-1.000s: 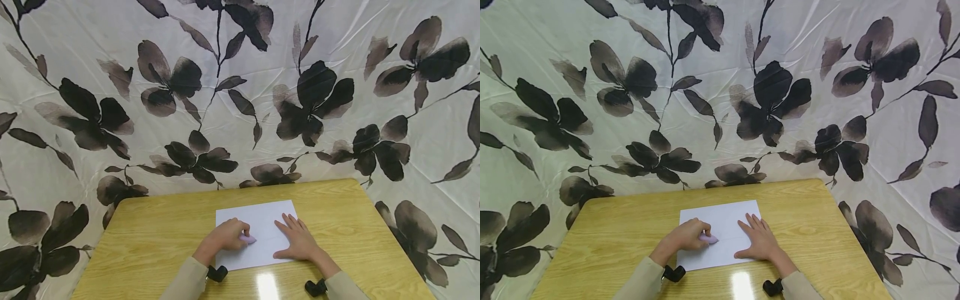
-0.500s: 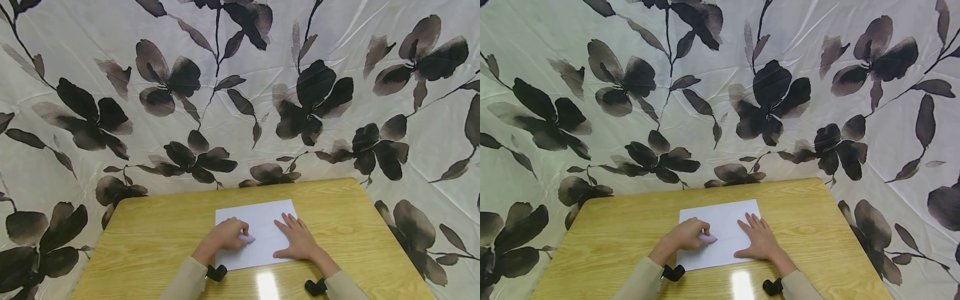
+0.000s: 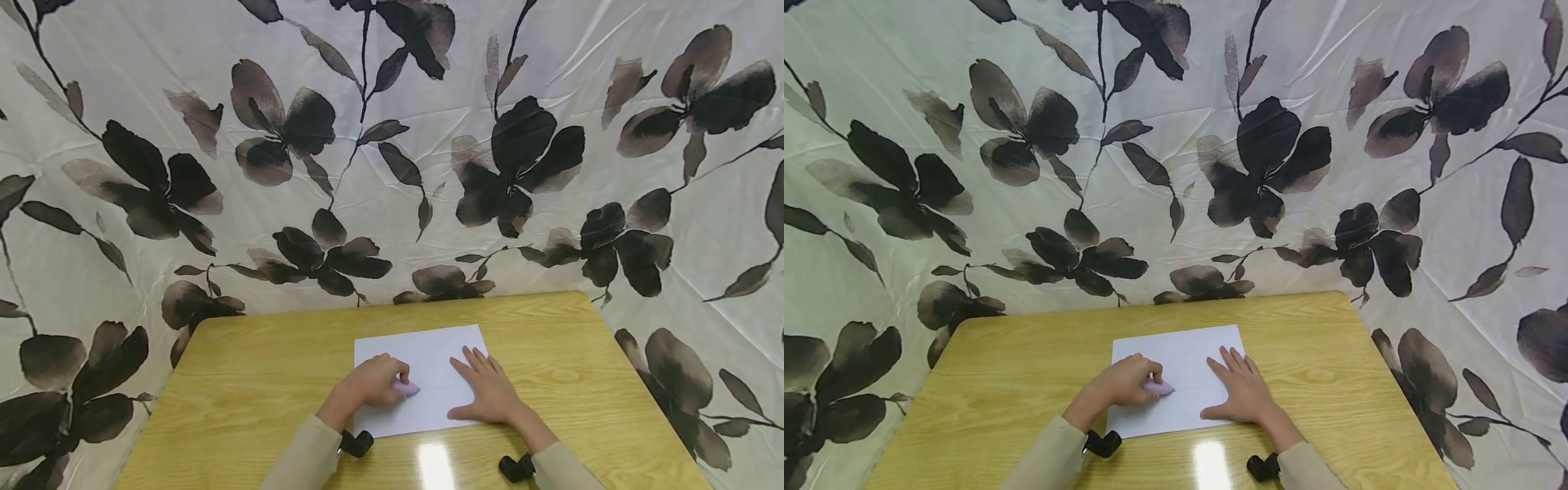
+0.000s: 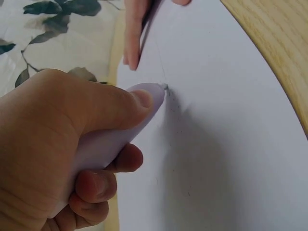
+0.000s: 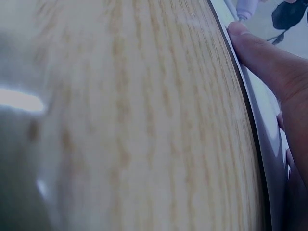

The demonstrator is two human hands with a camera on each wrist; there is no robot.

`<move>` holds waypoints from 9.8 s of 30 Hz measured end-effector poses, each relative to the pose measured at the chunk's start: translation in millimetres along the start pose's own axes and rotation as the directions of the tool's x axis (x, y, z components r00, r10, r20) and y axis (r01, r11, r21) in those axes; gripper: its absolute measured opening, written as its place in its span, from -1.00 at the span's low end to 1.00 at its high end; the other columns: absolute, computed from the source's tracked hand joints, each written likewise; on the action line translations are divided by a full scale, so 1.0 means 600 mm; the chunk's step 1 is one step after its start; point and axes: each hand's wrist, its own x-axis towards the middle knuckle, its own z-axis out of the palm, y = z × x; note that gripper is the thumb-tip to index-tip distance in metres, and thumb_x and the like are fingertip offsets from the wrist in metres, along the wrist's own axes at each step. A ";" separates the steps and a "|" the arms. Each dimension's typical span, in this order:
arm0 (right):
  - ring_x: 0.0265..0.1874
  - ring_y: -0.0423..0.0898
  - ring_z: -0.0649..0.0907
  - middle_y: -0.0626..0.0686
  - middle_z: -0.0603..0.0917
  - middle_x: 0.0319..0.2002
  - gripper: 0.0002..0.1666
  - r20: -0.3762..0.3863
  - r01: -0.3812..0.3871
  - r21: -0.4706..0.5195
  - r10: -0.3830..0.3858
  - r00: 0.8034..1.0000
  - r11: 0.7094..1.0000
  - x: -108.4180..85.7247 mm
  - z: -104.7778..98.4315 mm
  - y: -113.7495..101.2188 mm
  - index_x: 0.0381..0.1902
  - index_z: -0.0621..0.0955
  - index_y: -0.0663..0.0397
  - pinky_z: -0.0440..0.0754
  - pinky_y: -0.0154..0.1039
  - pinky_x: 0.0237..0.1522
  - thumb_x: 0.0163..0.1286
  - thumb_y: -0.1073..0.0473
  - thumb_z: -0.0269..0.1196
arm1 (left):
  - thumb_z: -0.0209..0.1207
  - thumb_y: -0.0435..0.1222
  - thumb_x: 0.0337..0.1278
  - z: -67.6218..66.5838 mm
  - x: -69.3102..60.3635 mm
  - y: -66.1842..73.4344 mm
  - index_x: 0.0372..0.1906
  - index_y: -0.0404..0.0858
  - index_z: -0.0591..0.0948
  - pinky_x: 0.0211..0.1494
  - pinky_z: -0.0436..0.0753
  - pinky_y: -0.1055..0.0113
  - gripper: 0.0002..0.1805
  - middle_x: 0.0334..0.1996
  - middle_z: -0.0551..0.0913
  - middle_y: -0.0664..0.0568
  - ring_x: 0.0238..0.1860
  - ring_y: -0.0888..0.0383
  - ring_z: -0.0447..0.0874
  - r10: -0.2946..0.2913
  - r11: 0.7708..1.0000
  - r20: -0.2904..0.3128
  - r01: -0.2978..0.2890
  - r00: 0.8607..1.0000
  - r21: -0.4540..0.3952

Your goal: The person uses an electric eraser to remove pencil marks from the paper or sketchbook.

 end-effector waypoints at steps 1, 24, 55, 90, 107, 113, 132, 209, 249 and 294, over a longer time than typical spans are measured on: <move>0.46 0.17 0.03 0.18 0.07 0.49 0.31 -0.003 0.001 0.004 -0.001 1.000 1.000 0.000 0.000 0.000 0.47 0.28 -0.10 -0.09 0.21 0.34 -0.14 -0.69 0.21 | 0.35 -0.24 0.00 0.000 0.000 0.001 -0.44 0.01 0.63 -0.42 0.39 0.36 -0.90 -0.55 0.49 0.29 -0.52 0.25 0.38 -0.001 1.000 0.008 0.001 1.000 -0.004; 0.44 0.21 0.06 0.21 0.09 0.48 0.30 -0.013 0.016 0.001 -0.016 1.000 1.000 -0.001 -0.006 0.000 0.46 0.30 -0.08 -0.07 0.24 0.33 -0.12 -0.68 0.20 | 0.35 -0.18 0.01 0.001 0.002 0.004 -0.46 0.02 0.59 -0.43 0.38 0.35 -0.88 -0.56 0.49 0.28 -0.52 0.24 0.37 0.012 0.999 0.001 -0.012 1.000 0.036; 0.44 0.21 0.06 0.21 0.10 0.48 0.31 -0.045 0.030 -0.008 -0.031 0.999 1.000 -0.001 0.005 0.004 0.46 0.30 -0.06 -0.07 0.23 0.33 -0.13 -0.71 0.17 | 0.37 -0.11 0.02 0.043 -0.025 -0.018 -0.04 0.03 0.53 -0.44 0.42 0.32 -0.62 -0.51 0.56 0.20 -0.55 0.25 0.42 -0.046 0.998 -0.240 0.035 0.970 -0.049; 0.43 0.24 0.08 0.24 0.13 0.46 0.25 -0.077 0.066 0.000 -0.066 0.995 0.998 0.004 0.006 -0.001 0.44 0.33 -0.03 -0.03 0.29 0.30 -0.06 -0.66 0.19 | 0.45 -0.19 -0.05 0.025 -0.010 -0.024 -0.28 0.04 0.65 -0.21 0.51 0.36 -0.78 -0.36 0.65 0.28 -0.38 0.32 0.52 0.068 0.984 -0.267 -0.109 0.961 -0.142; 0.45 0.18 0.04 0.18 0.09 0.49 0.29 -0.055 0.025 -0.013 -0.026 0.998 1.000 -0.006 0.013 0.003 0.46 0.30 -0.11 -0.08 0.21 0.34 -0.11 -0.73 0.11 | 0.43 -0.21 -0.05 0.049 -0.019 -0.022 -0.36 -0.04 0.67 -0.21 0.53 0.38 -0.85 -0.37 0.68 0.25 -0.38 0.35 0.52 0.070 0.992 -0.271 -0.095 0.960 -0.083; 0.45 0.19 0.05 0.19 0.11 0.48 0.28 -0.064 0.025 -0.013 -0.026 0.998 1.000 -0.007 0.012 0.003 0.45 0.31 -0.09 -0.06 0.23 0.33 -0.09 -0.71 0.14 | 0.41 -0.21 -0.02 0.055 -0.021 -0.019 -0.38 -0.05 0.65 -0.27 0.52 0.42 -0.86 -0.41 0.67 0.26 -0.44 0.36 0.48 0.103 0.992 -0.279 -0.119 0.955 -0.042; 0.44 0.22 0.04 0.22 0.07 0.49 0.37 -0.022 0.052 -0.010 -0.052 0.998 0.999 0.005 0.003 0.005 0.48 0.26 -0.05 -0.05 0.26 0.32 -0.17 -0.74 0.15 | 0.42 -0.23 -0.05 0.042 -0.023 -0.018 -0.40 -0.04 0.61 -0.47 0.36 0.48 -0.83 -0.54 0.57 0.27 -0.59 0.35 0.32 0.115 0.993 -0.234 -0.120 0.965 -0.006; 0.44 0.21 0.06 0.22 0.09 0.48 0.32 -0.017 0.038 -0.010 -0.039 0.999 0.999 0.001 0.002 -0.001 0.47 0.27 -0.05 -0.05 0.24 0.33 -0.11 -0.71 0.15 | 0.41 -0.23 -0.05 0.022 -0.014 -0.001 -0.40 -0.03 0.60 -0.39 0.39 0.39 -0.82 -0.54 0.54 0.30 -0.49 0.28 0.35 0.118 0.993 -0.167 -0.115 0.979 0.024; 0.45 0.19 0.03 0.20 0.06 0.49 0.35 -0.015 0.024 -0.015 -0.024 1.000 1.000 0.001 0.001 -0.001 0.49 0.25 -0.08 -0.08 0.22 0.34 -0.15 -0.72 0.17 | 0.39 -0.25 -0.07 0.022 0.002 -0.001 -0.44 -0.03 0.63 -0.43 0.40 0.41 -0.87 -0.57 0.54 0.30 -0.54 0.31 0.37 0.108 0.994 -0.178 -0.103 0.978 0.037; 0.45 0.21 0.04 0.21 0.07 0.49 0.34 -0.018 0.031 -0.029 -0.031 0.999 0.999 -0.005 0.000 0.001 0.48 0.25 -0.08 -0.08 0.22 0.34 -0.12 -0.73 0.14 | 0.37 -0.21 -0.01 0.029 0.026 0.017 -0.41 -0.01 0.63 -0.39 0.43 0.39 -0.89 -0.56 0.53 0.32 -0.51 0.29 0.39 0.097 0.994 -0.110 -0.092 0.989 0.052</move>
